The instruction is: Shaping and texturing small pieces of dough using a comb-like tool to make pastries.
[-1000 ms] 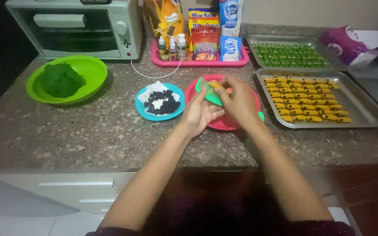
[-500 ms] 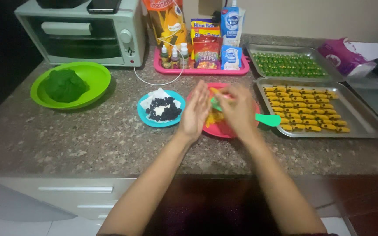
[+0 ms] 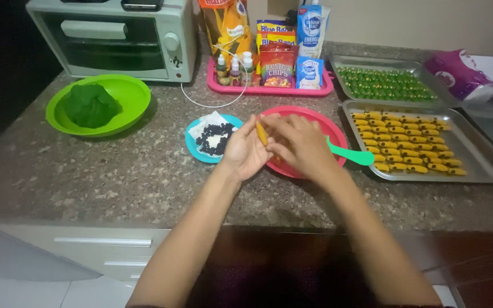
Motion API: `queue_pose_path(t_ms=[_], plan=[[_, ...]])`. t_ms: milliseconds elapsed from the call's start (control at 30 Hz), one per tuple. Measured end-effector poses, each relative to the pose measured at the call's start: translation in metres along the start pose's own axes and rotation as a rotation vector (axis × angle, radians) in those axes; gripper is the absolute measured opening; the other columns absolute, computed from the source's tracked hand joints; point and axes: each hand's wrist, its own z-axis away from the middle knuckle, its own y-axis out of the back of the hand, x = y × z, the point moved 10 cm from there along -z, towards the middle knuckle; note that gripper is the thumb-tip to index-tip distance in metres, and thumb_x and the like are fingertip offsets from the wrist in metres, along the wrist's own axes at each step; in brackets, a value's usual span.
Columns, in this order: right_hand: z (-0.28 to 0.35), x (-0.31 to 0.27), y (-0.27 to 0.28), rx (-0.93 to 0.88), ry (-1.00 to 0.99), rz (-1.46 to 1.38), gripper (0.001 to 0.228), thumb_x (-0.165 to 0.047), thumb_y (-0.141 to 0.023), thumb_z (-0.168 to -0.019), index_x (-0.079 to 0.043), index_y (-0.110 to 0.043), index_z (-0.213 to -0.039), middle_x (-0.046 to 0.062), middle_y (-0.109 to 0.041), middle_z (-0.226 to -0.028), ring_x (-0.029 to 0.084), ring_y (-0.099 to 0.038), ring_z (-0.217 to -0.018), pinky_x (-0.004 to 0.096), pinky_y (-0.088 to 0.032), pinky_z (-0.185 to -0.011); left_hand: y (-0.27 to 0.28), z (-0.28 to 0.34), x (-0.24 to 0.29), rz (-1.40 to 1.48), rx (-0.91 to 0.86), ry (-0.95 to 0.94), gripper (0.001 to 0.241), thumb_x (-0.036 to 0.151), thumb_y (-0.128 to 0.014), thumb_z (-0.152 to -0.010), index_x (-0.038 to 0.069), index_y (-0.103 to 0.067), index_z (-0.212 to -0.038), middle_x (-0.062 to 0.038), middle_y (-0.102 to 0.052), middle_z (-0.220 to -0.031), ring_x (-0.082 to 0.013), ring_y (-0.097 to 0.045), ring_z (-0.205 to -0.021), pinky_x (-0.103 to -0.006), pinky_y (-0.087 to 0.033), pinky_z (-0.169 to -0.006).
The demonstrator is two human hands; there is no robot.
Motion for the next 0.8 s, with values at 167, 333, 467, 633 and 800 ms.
queue_pose_path(t_ms=[167, 333, 467, 633, 800], plan=[[-0.004, -0.004, 0.002, -0.089, 0.034, 0.068, 0.053, -0.044, -0.073, -0.091, -0.024, -0.06, -0.139, 0.011, -0.066, -0.108, 0.035, -0.067, -0.104, 0.053, -0.045, -0.089, -0.042, 0.02, -0.001, 0.0, -0.018, 0.072, 0.057, 0.061, -0.047, -0.102, 0.014, -0.068, -0.126, -0.003, -0.074, -0.108, -0.0125, -0.065, -0.081, -0.0244, -0.054, -0.069], [-0.004, 0.009, -0.011, -0.118, 0.057, 0.145, 0.05, -0.05, -0.071, -0.09, -0.028, -0.058, -0.133, 0.005, -0.064, -0.104, 0.028, -0.068, -0.101, 0.051, -0.044, -0.088, -0.049, 0.026, -0.002, -0.034, -0.022, 0.077, 0.054, 0.058, -0.048, -0.102, 0.013, -0.066, -0.127, -0.003, -0.071, -0.111, -0.0111, -0.061, -0.081, -0.0205, -0.05, -0.068], [-0.007, 0.012, -0.018, -0.135, 0.084, 0.268, 0.049, -0.052, -0.07, -0.089, -0.031, -0.056, -0.131, 0.002, -0.062, -0.103, 0.025, -0.069, -0.099, 0.049, -0.043, -0.087, -0.034, 0.019, -0.006, -0.03, -0.004, 0.067, 0.042, 0.05, -0.051, -0.104, 0.014, -0.065, -0.122, -0.003, -0.071, -0.112, -0.011, -0.063, -0.084, -0.0171, -0.049, -0.068], [-0.015, -0.006, -0.002, -0.131, 0.078, 0.228, 0.053, -0.052, -0.07, -0.09, -0.028, -0.056, -0.135, 0.006, -0.062, -0.11, 0.03, -0.066, -0.106, 0.053, -0.041, -0.093, 0.032, -0.015, -0.005, -0.006, 0.029, 0.054, 0.029, 0.043, -0.055, -0.102, 0.017, -0.067, -0.107, -0.003, -0.073, -0.098, -0.0168, -0.071, -0.081, -0.0219, -0.054, -0.061], [-0.014, 0.033, 0.004, 0.042, -0.029, 0.18, 0.027, -0.043, -0.068, -0.099, -0.025, -0.057, -0.115, 0.002, -0.061, -0.1, 0.025, -0.067, -0.099, 0.05, -0.04, -0.089, -0.012, 0.018, 0.057, 0.093, -0.101, -0.047, 0.053, 0.026, -0.055, -0.099, 0.004, -0.053, -0.146, -0.024, -0.056, -0.147, -0.0379, -0.058, -0.134, -0.0438, -0.056, -0.108]])
